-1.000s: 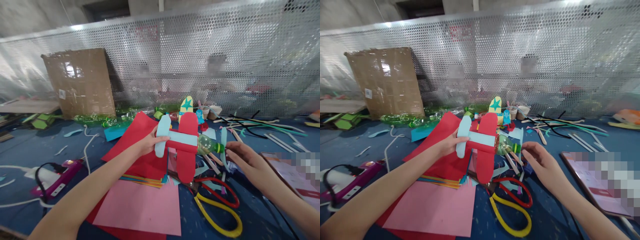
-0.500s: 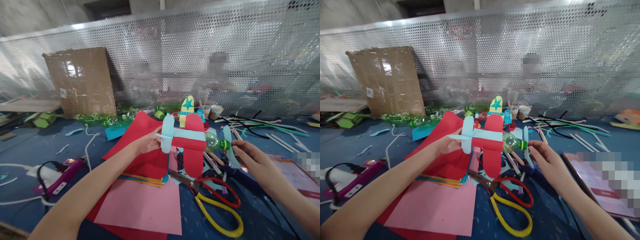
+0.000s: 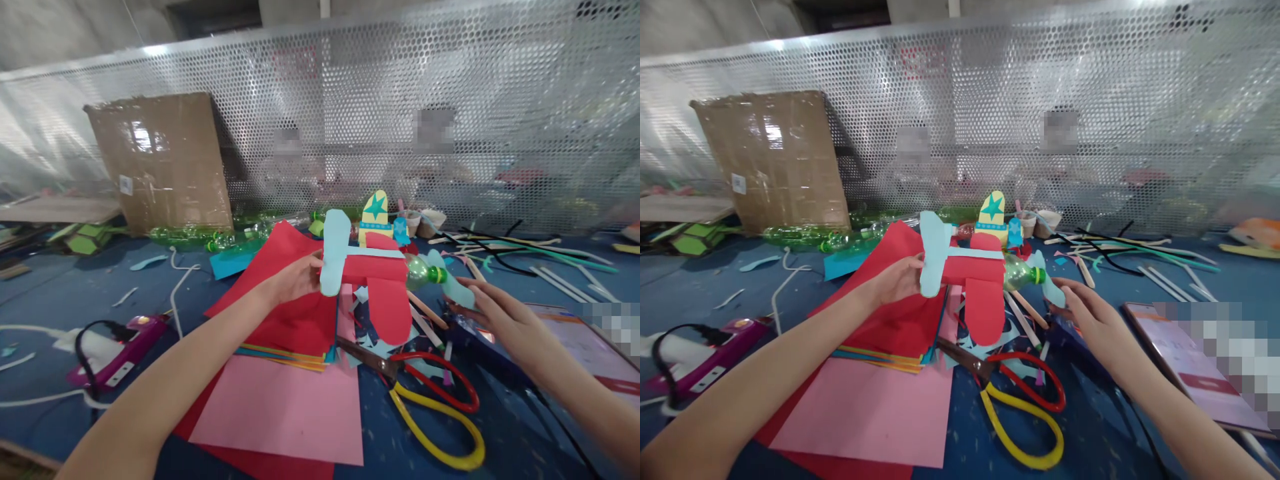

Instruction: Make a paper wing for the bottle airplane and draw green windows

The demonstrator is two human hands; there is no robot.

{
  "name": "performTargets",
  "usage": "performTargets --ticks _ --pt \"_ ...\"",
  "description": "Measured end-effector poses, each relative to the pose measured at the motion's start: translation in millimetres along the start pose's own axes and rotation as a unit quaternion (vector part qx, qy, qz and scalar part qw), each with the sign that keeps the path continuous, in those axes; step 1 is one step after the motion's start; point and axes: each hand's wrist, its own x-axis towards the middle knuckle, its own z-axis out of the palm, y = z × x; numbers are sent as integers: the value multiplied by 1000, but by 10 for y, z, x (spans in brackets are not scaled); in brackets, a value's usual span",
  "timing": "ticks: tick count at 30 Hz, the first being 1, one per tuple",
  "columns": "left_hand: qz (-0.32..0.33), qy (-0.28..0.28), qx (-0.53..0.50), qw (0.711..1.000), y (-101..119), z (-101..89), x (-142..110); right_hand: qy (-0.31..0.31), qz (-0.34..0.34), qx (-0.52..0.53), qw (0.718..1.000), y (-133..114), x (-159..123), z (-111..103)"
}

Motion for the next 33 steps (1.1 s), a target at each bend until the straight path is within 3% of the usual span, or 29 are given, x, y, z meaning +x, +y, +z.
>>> performTargets --ticks 9,16,22,28,33 --pt "67 124 -79 987 -57 21 117 -75 -76 -198 974 67 -20 -29" --pt "87 157 -120 976 -66 108 122 -157 -47 -353 921 159 -163 -383" --pt "91 166 -127 974 -45 156 101 -223 -48 -369 901 282 -109 -486" --pt "88 170 -130 973 -39 148 100 -188 -71 -369 907 372 -39 -562" --pt "84 175 -132 972 -40 139 86 -207 -83 -366 903 384 -34 -554"
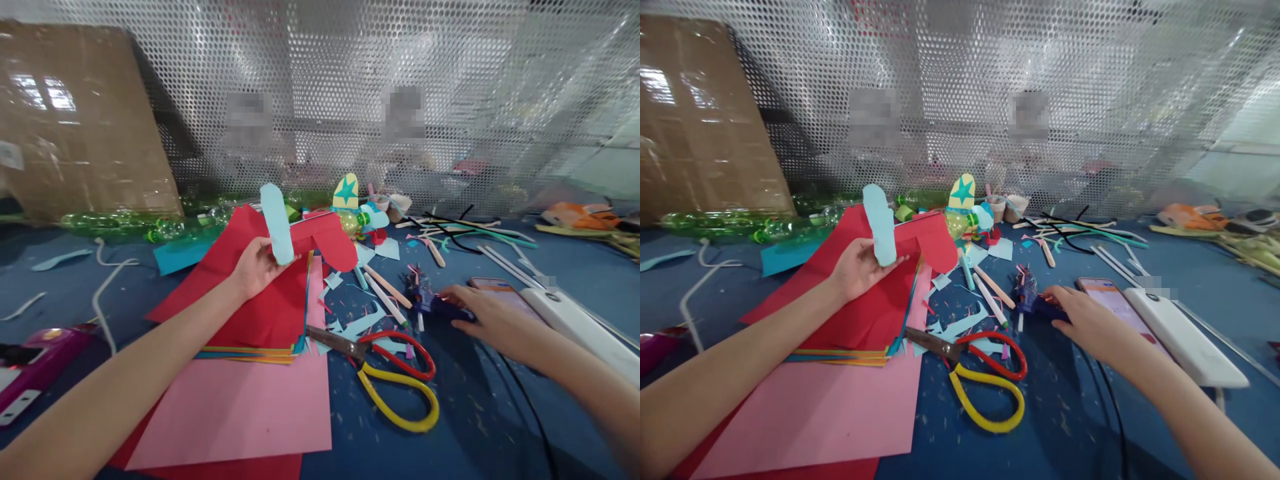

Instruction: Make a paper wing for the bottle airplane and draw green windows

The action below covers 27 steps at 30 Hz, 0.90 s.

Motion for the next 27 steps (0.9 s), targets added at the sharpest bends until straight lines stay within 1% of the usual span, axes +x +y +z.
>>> performTargets --ticks 2,5,9,11,13,16,18,21,23,25,27 --pt "2 1 -2 1000 -1 0 -5 7 5 -12 1000 -93 4 -16" --pt "2 2 -4 1000 -3 3 -9 12 7 -19 1000 -346 44 -40" --pt "2 -2 -4 1000 -2 8 -15 -25 -9 -15 1000 -726 210 -18" --pt "2 -5 -4 1000 -1 7 -17 -43 -6 -25 999 -858 319 25" --pt "3 -7 -3 1000 2 0 -17 -59 9 -34 998 -938 412 79" --pt "1 -9 0 1000 6 -17 -12 -69 43 -31 996 -978 478 142" --pt "-1 -10 1 1000 6 -27 -6 -60 64 -11 996 -954 464 141" --pt "1 -8 -6 1000 -1 -29 2 -31 79 51 995 -850 389 53" --pt "6 -7 -13 1000 -8 -22 5 -19 70 116 991 -766 334 -43" --pt "9 -7 -19 1000 -12 -13 3 -39 56 193 979 -707 292 -137" --pt "9 -9 -21 1000 -13 -7 0 -86 42 274 957 -693 266 -202"
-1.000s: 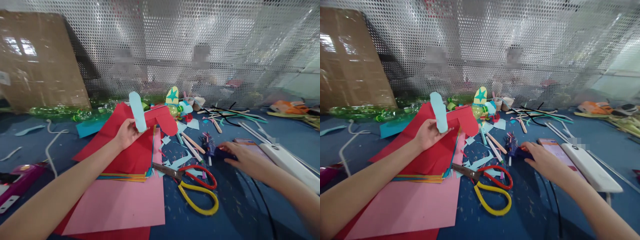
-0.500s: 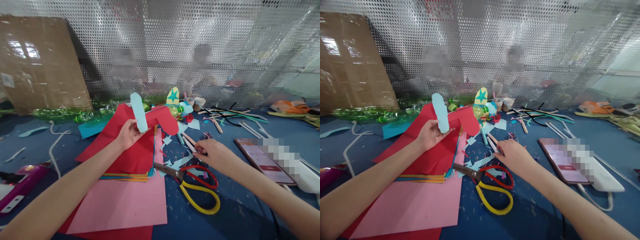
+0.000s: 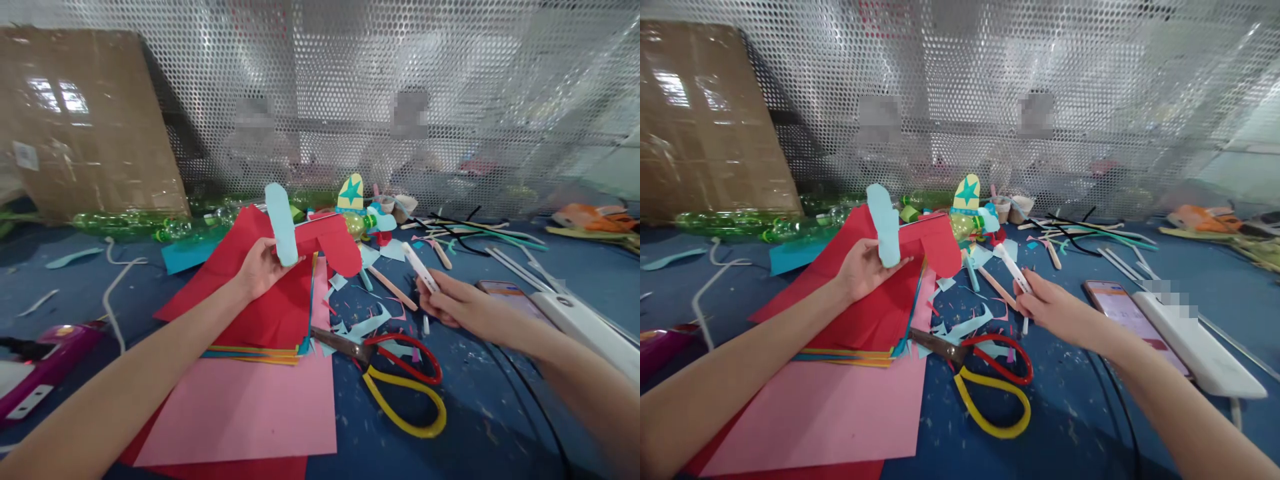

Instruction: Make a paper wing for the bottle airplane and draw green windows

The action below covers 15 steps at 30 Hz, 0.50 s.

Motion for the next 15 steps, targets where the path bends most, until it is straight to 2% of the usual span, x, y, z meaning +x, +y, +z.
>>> performTargets --ticks 3,6,8,13,15 --pt "0 -3 1 1000 4 -1 -3 -68 -4 95 993 -50 -29 -1" --pt "4 -8 3 1000 6 -12 -1 -83 -26 136 987 -91 -45 57" --pt "6 -14 8 1000 3 -23 1 -69 -49 131 988 -110 -60 107" --pt "10 -36 31 999 -14 -61 9 40 -65 83 994 -155 -122 230" --pt "8 -49 43 998 -18 -70 8 63 -89 33 994 -173 -144 263"
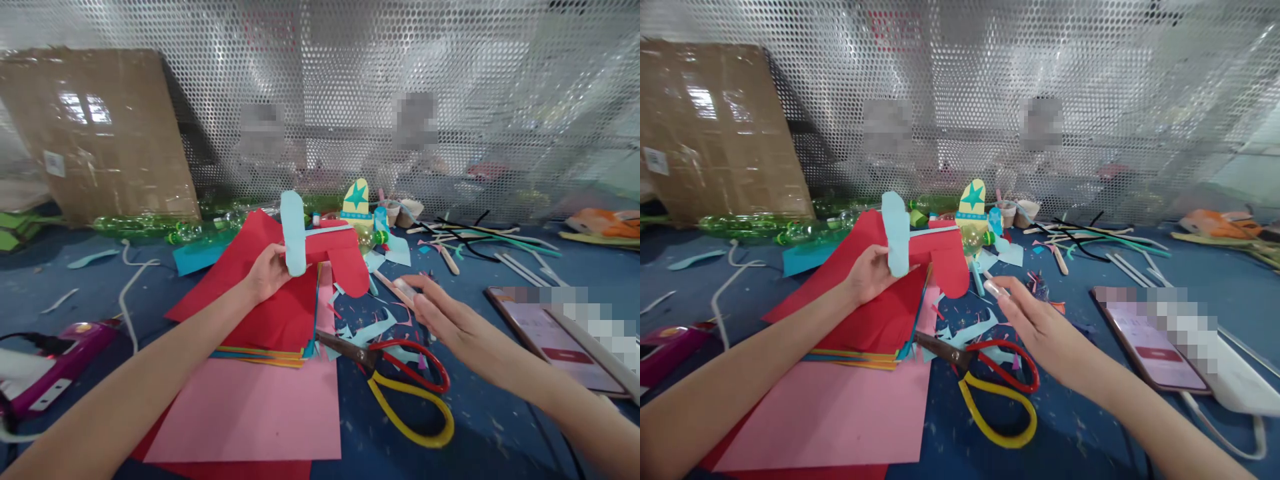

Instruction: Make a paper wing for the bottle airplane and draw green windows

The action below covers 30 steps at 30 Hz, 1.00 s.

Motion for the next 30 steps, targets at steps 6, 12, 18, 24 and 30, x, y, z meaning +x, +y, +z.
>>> performTargets --ticks 6,12,18,24,30 --pt "6 -29 24 999 -3 8 -10 20 -82 -125 989 -20 -45 82" --pt "13 -42 34 998 -15 15 -11 27 -120 -168 978 49 -6 179" --pt "14 -45 44 998 -7 15 -24 18 -129 -225 966 141 25 244" --pt "12 -52 46 998 -8 24 -22 -28 -123 -258 958 164 29 272" --pt "13 -54 42 998 -16 5 -5 -13 -73 -321 944 167 50 226"
